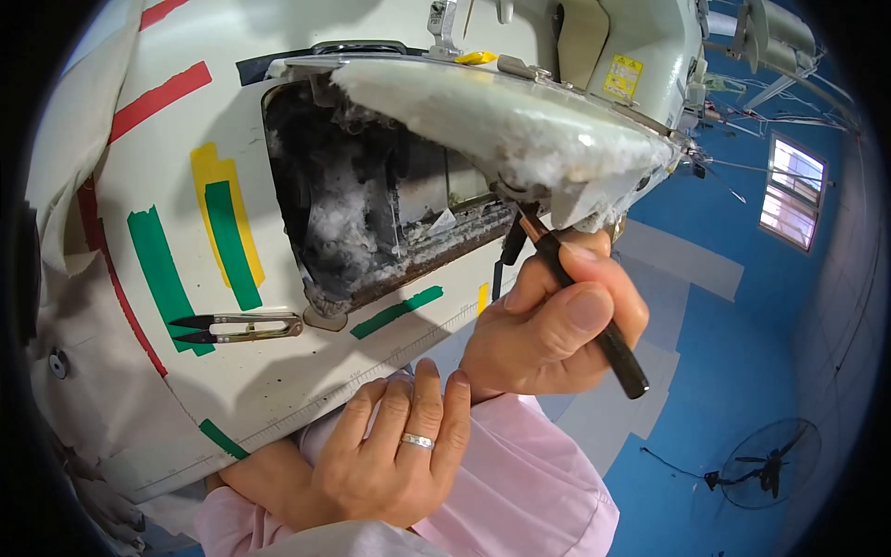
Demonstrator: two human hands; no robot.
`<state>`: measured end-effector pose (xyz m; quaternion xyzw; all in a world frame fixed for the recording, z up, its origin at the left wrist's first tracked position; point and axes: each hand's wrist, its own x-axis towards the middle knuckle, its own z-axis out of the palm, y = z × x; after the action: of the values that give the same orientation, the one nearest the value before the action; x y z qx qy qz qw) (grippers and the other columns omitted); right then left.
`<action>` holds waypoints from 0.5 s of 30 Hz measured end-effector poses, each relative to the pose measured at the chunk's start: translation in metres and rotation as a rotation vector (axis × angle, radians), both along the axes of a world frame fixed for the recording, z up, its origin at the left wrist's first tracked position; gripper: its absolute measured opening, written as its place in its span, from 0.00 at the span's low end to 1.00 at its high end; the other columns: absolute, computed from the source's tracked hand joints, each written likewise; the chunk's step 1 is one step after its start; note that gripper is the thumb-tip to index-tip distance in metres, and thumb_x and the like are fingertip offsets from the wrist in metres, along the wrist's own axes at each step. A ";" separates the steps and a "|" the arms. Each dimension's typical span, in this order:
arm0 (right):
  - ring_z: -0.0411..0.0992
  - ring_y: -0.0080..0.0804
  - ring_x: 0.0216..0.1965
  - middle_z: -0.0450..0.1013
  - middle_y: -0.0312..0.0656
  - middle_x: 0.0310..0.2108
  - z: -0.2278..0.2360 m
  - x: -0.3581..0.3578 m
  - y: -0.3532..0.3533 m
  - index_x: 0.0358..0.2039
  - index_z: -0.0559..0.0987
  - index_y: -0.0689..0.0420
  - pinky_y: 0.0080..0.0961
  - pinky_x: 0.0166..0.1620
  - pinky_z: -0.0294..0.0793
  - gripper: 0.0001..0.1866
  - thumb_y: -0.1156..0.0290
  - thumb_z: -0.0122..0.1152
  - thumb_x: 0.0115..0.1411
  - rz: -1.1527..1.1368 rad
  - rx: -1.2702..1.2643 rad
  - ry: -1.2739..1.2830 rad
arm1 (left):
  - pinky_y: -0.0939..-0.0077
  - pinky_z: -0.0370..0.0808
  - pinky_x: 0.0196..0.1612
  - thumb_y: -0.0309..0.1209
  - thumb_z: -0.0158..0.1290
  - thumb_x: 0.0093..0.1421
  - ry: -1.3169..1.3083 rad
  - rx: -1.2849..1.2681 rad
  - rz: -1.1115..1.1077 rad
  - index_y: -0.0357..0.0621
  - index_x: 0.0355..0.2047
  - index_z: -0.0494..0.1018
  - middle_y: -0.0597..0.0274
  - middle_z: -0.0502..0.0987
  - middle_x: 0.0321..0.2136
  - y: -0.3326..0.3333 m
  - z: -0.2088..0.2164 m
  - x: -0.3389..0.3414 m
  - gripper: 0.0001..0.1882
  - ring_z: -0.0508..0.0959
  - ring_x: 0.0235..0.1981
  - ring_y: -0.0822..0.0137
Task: Maintaining the internal components of an industrial sewing machine by cleaning it with a brush and adjusting parts with a tool.
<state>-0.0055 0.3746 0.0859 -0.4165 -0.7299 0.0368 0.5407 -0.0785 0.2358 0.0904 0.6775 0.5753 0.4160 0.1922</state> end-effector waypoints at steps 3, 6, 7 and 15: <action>0.50 0.19 0.17 0.52 0.30 0.10 -0.008 0.011 0.000 0.38 0.71 0.61 0.21 0.26 0.61 0.20 0.56 0.44 0.75 0.024 0.021 -0.031 | 0.63 0.79 0.41 0.27 0.53 0.61 0.028 -0.006 -0.015 0.31 0.43 0.79 0.42 0.80 0.40 0.001 0.002 0.000 0.13 0.79 0.34 0.56; 0.53 0.21 0.18 0.55 0.31 0.11 -0.017 0.020 0.002 0.41 0.71 0.60 0.22 0.28 0.64 0.19 0.56 0.41 0.75 0.122 0.024 -0.067 | 0.62 0.79 0.41 0.27 0.53 0.61 0.026 -0.007 -0.019 0.31 0.43 0.79 0.43 0.80 0.40 0.001 0.001 -0.001 0.13 0.79 0.34 0.56; 0.54 0.22 0.19 0.56 0.31 0.11 -0.021 0.020 0.004 0.42 0.70 0.60 0.23 0.29 0.64 0.19 0.56 0.41 0.76 0.162 0.062 -0.097 | 0.62 0.79 0.41 0.27 0.53 0.61 0.026 -0.009 -0.017 0.31 0.43 0.79 0.43 0.80 0.40 0.001 0.001 -0.001 0.13 0.79 0.34 0.56; 0.55 0.23 0.20 0.57 0.32 0.13 -0.015 0.025 0.006 0.42 0.69 0.58 0.25 0.29 0.62 0.20 0.53 0.40 0.76 0.232 0.065 -0.119 | 0.61 0.79 0.42 0.28 0.52 0.62 0.029 -0.064 0.000 0.33 0.43 0.79 0.44 0.80 0.41 0.003 0.004 0.002 0.13 0.80 0.35 0.57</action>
<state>0.0199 0.3808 0.0709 -0.3130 -0.8047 0.0509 0.5018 -0.0770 0.2384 0.0941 0.6771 0.5910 0.3876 0.2052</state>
